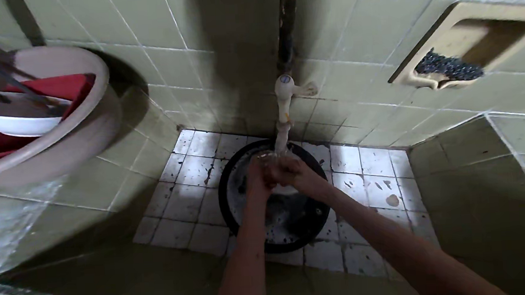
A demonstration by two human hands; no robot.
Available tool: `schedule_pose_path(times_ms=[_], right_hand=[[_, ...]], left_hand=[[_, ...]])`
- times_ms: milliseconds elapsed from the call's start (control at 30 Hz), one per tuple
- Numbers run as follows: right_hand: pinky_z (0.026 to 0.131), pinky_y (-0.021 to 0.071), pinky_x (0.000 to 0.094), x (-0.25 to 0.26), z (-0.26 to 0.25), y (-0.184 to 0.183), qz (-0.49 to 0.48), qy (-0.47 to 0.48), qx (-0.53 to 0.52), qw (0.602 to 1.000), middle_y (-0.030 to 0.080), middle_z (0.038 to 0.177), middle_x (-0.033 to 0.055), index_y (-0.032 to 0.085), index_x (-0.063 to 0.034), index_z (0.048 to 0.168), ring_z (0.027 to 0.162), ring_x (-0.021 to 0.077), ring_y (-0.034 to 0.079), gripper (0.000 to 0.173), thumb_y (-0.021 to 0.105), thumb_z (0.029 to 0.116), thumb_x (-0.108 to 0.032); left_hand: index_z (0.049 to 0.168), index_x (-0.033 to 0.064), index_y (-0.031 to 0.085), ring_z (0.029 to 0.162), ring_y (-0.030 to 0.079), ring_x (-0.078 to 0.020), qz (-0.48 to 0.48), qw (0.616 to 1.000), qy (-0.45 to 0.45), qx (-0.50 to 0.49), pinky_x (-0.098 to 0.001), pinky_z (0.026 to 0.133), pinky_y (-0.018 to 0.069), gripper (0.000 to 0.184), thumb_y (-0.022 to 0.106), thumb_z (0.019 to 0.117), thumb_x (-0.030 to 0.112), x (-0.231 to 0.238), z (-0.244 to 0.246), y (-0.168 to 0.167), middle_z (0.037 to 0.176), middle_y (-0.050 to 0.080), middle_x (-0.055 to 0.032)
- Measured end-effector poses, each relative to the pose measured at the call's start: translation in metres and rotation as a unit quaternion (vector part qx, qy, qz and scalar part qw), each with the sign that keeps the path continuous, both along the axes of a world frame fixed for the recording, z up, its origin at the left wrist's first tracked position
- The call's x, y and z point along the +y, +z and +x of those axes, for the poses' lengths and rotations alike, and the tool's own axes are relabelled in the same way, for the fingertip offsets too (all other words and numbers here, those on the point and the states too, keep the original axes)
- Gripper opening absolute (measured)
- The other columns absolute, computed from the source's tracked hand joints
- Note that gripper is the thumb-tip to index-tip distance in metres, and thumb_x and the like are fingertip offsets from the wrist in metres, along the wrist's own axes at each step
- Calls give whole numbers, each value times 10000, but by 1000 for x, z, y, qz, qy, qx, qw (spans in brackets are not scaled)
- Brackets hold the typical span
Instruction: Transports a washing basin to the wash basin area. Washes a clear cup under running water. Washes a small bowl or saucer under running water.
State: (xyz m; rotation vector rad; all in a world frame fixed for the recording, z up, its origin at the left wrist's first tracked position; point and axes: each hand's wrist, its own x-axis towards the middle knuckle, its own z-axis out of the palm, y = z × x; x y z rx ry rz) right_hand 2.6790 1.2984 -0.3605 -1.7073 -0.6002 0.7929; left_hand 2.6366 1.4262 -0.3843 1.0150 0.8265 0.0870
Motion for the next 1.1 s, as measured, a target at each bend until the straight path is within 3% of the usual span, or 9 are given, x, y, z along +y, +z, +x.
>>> schedule_pose_path(times_ms=[67, 167, 367, 567, 633, 733, 867, 1000, 1100], right_hand=[[964, 531, 323, -11, 5, -1, -5, 86, -19, 996, 696, 1190, 89, 670, 5, 1249, 1060, 125, 656, 253, 541, 1041, -57], [769, 617, 350, -11, 21, -3, 24, -23, 102, 994, 714, 1038, 94, 641, 23, 1177, 889, 169, 711, 222, 489, 1058, -85], [418, 408, 221, 12, 40, 3, -98, -110, 52, 988, 557, 621, 3, 661, -37, 953, 467, 73, 513, 312, 560, 1061, -312], [671, 450, 572, 13, 52, 5, -210, -129, -255, 935, 620, 756, 168, 646, 2, 783, 755, 349, 619, 333, 649, 980, -267], [857, 503, 618, 17, 29, -2, -199, -168, -320, 911, 666, 1052, 274, 692, 74, 1042, 1038, 459, 639, 280, 657, 984, -198], [1167, 357, 577, 20, -2, -33, -112, -202, -368, 901, 352, 1591, 295, 420, 77, 1502, 1478, 468, 344, 508, 525, 1037, -98], [1173, 350, 578, 8, -2, -56, -49, -233, -459, 856, 351, 1610, 261, 450, 49, 1505, 1476, 449, 368, 487, 457, 1045, -111], [906, 533, 452, 17, 10, -32, 33, -388, -211, 897, 664, 1236, 176, 641, 3, 1321, 1076, 266, 651, 387, 566, 1041, -253], [585, 517, 286, 32, 27, -20, 147, -437, 196, 865, 643, 812, 52, 621, -10, 1083, 635, 109, 592, 438, 436, 1094, -407]], left_hand=[[1227, 85, 583, 612, 536, -138, 46, 998, -34, 30, -290, 515, 459, 470, 310, 1108, 448, 0, -3, 6, 849, 602, -72], [1409, 47, 540, 1036, 634, -294, 122, 989, -81, -22, -491, 882, 533, 804, 183, 1047, 669, -8, -9, 4, 1230, 640, -218], [1265, -54, 575, 943, 620, -238, 267, 960, -40, -74, -415, 862, 522, 357, 461, 1101, 242, -12, 3, -6, 1104, 636, -190], [978, 1, 657, 614, 492, -68, 104, 993, -42, -29, -221, 607, 451, 226, 573, 1049, 199, -16, 5, 15, 701, 514, 7], [881, 71, 602, 556, 477, -38, 17, 999, -5, -39, -174, 553, 443, 217, 542, 1056, 185, -20, 4, 14, 651, 481, 45], [921, 66, 612, 619, 506, -45, -37, 994, 61, -80, -184, 614, 468, 187, 547, 1055, 180, -30, 1, 12, 716, 517, 30], [987, 65, 612, 662, 536, -37, -58, 988, 86, -112, -177, 663, 491, 168, 526, 1067, 185, -47, -5, 10, 749, 534, 44], [824, 120, 585, 635, 550, -39, -70, 983, 82, -150, -180, 653, 507, 236, 529, 1051, 149, -56, -2, 11, 692, 547, 49], [740, 126, 597, 604, 519, -37, -51, 981, 94, -160, -180, 671, 487, 286, 572, 1025, 111, -51, -6, 5, 635, 524, 62]])
